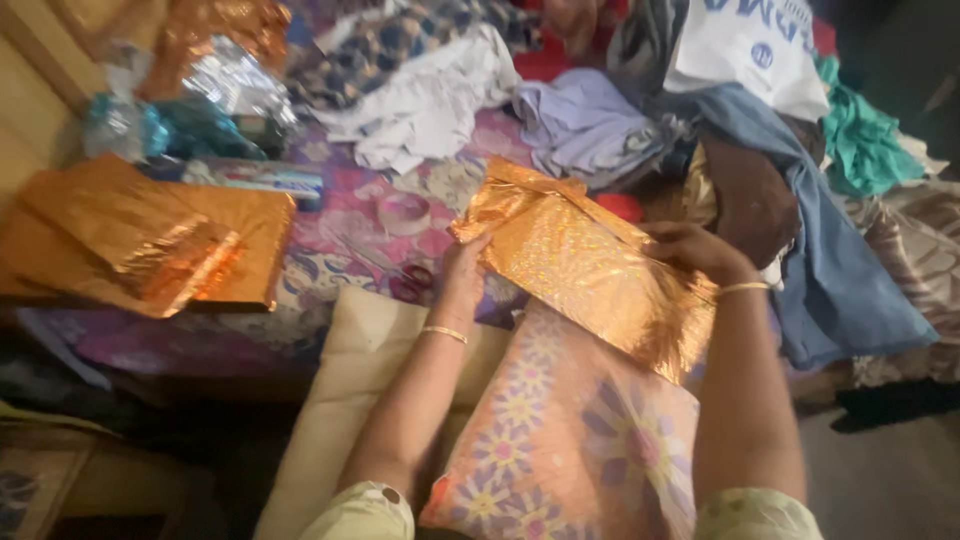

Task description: The person wraps rectangular boxes in shiny gold foil wrapping paper on a bed. They fold the paper around each box, cut paper with scissors, apply tape from a tape roll, and press the paper flat, then begin wrapping another item in blue foil paper.

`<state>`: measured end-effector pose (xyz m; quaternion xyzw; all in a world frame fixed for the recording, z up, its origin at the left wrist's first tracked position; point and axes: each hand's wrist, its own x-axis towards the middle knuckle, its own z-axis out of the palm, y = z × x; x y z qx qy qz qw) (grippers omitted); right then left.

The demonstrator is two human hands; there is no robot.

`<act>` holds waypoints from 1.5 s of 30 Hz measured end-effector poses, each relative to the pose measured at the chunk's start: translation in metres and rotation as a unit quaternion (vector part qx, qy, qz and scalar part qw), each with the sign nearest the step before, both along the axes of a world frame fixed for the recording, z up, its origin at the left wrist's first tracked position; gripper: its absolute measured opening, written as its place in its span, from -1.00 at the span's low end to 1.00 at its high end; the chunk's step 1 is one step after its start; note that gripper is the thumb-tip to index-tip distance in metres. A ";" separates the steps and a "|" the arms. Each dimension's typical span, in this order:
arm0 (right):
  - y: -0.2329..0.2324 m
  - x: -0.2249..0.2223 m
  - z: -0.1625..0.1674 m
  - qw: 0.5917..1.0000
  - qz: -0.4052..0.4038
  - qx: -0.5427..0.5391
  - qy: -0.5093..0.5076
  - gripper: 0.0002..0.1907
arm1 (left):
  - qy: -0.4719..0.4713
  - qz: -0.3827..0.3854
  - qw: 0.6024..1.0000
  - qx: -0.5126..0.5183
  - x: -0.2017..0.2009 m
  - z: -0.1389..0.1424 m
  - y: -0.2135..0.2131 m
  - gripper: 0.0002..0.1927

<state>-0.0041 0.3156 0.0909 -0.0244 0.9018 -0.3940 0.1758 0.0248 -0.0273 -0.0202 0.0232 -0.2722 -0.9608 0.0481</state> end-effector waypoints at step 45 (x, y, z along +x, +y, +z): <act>-0.212 -0.080 -0.146 0.905 0.139 0.079 0.394 -0.87 | -0.145 0.197 0.817 -0.522 -0.033 -0.054 -0.050 -0.63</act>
